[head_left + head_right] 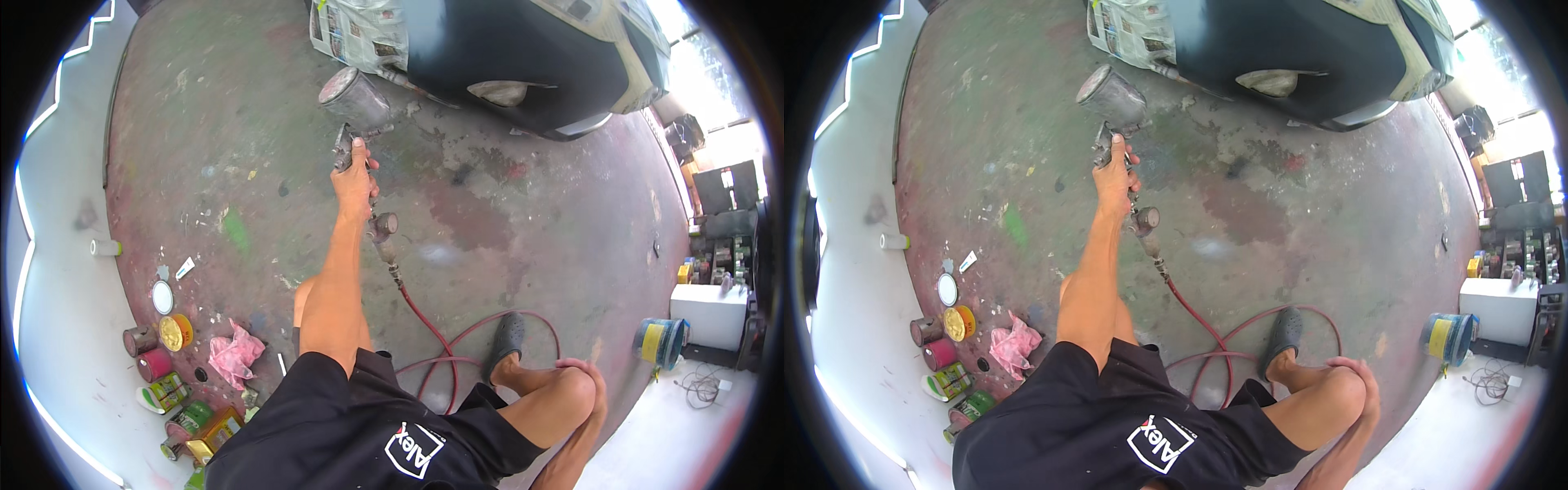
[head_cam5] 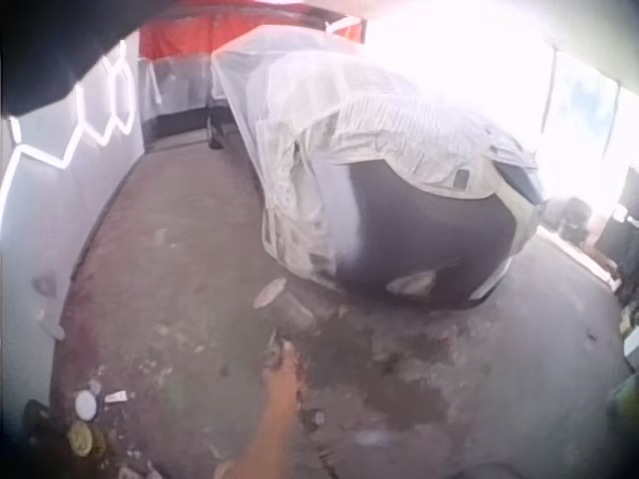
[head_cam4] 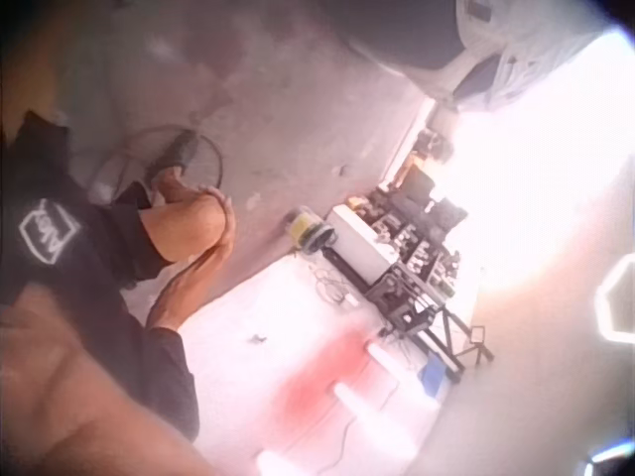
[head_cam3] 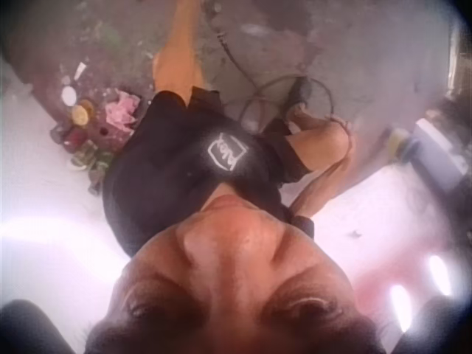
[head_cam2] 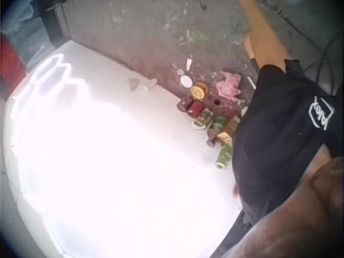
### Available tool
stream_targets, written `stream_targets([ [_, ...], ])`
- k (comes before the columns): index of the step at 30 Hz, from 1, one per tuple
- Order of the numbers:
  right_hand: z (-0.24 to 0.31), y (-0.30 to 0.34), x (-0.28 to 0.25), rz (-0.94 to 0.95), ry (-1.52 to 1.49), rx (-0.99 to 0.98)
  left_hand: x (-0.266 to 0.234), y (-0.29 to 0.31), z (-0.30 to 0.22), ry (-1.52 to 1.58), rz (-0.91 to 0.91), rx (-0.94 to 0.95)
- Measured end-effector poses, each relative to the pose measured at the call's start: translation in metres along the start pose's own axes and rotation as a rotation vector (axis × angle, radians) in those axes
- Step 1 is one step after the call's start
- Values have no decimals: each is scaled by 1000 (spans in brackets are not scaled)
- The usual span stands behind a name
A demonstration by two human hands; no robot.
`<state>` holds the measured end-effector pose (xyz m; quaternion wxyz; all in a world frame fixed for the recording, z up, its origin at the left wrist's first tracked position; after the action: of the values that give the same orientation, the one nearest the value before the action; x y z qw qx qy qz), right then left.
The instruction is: The person kneels and uses a spray gun to apply paint to a car bumper that is partially masked with newspaper and plastic. After finishing the spray, the person stands, walks around the bumper, and retrieves a cloth and sanding block from a bucket.
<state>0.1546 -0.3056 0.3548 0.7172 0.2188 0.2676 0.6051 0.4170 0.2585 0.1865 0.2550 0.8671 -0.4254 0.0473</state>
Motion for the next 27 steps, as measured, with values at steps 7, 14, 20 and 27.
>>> stream_targets([
  [7,-62,-32,-19,-50,-238,182,-7,-25,-25,-7,32,-57],
  [14,-28,-44,-5,65,-290,18,-25,-58,-83,-29,86,-53],
  [20,28,-18,9,19,-29,-275,-23,-55,-132,78,255,-35],
  [27,102,37,57,-41,112,-578,-40,-58,-146,9,236,-61],
])
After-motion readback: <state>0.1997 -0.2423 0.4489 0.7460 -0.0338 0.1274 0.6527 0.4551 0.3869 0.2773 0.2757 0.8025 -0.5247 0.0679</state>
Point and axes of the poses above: each hand's wrist, its own y-axis away from the middle knuckle, its own x-axis out of the palm, z = x × y, the point moved 9 cm from there along -y, towards the middle knuckle, and after that the axes turned 5 degrees about -y, right-handed, at the moved point
